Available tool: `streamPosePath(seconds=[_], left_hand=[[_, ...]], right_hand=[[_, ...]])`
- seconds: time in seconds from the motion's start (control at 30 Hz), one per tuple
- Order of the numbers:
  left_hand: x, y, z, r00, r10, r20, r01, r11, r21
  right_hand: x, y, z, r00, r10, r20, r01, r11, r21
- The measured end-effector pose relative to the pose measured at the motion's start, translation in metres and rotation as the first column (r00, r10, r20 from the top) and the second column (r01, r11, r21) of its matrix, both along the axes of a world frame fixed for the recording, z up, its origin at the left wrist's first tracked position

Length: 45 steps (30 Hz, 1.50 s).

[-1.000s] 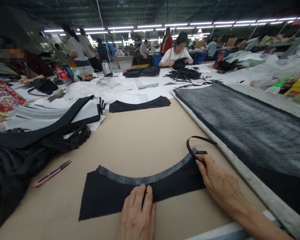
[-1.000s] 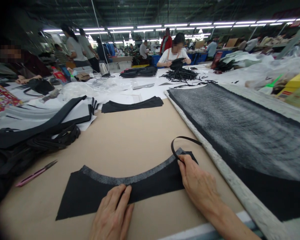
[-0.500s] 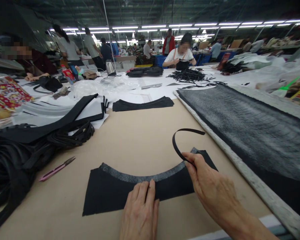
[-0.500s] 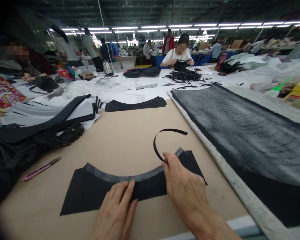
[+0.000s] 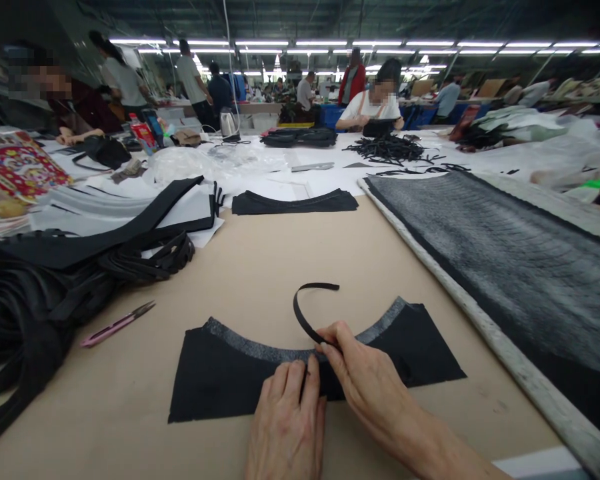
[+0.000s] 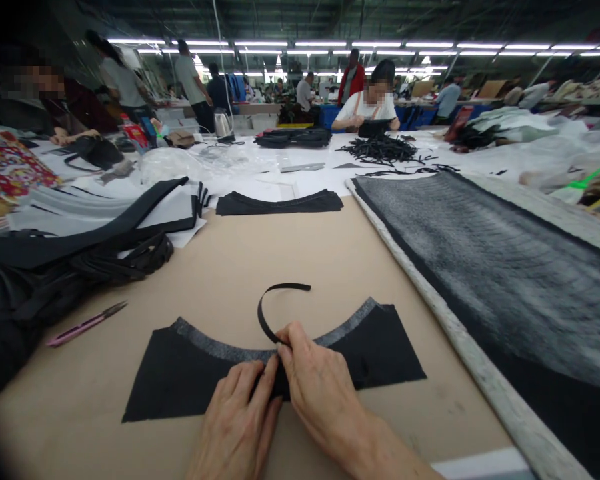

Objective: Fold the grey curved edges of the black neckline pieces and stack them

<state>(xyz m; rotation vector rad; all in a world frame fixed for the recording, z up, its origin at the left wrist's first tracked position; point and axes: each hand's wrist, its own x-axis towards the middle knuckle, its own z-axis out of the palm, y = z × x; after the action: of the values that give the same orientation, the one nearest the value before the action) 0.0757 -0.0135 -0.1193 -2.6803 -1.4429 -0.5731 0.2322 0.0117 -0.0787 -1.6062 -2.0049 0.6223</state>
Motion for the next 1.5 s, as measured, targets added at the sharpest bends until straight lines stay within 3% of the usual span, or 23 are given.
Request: streamPosePath(seconds=[0.37,0.83,1.0,1.23,1.37,1.5], left_hand=[[0.0,0.0,0.002,1.0,-0.012,0.01,0.012,1.0,-0.02],[0.002,0.001,0.002,0.999,-0.007,-0.041,0.008,1.0,0.024],[0.002,0.0,0.003,0.999,0.003,-0.041,-0.001,0.999,0.036],[0.0,0.002,0.005,0.999,-0.008,-0.039,0.009,0.999,0.031],[-0.004,0.005,0.011,0.999,-0.033,0.005,0.034,0.999,-0.041],[-0.014,0.01,0.02,0.986,-0.04,0.164,0.068,0.983,-0.171]], right_hand=[[0.002,-0.002,-0.01,0.997,-0.01,0.075,0.01,1.0,0.001],[0.007,-0.002,0.001,0.976,-0.109,-0.187,0.107,0.994,-0.02],[0.021,-0.009,-0.001,0.983,-0.126,-0.133,0.13,0.991,0.025],[0.042,-0.025,-0.017,0.99,-0.143,-0.004,0.142,0.977,0.156],[0.045,-0.027,-0.021,0.99,-0.139,-0.003,0.137,0.973,0.187],[0.046,-0.027,-0.022,0.991,-0.135,-0.008,0.134,0.968,0.21]])
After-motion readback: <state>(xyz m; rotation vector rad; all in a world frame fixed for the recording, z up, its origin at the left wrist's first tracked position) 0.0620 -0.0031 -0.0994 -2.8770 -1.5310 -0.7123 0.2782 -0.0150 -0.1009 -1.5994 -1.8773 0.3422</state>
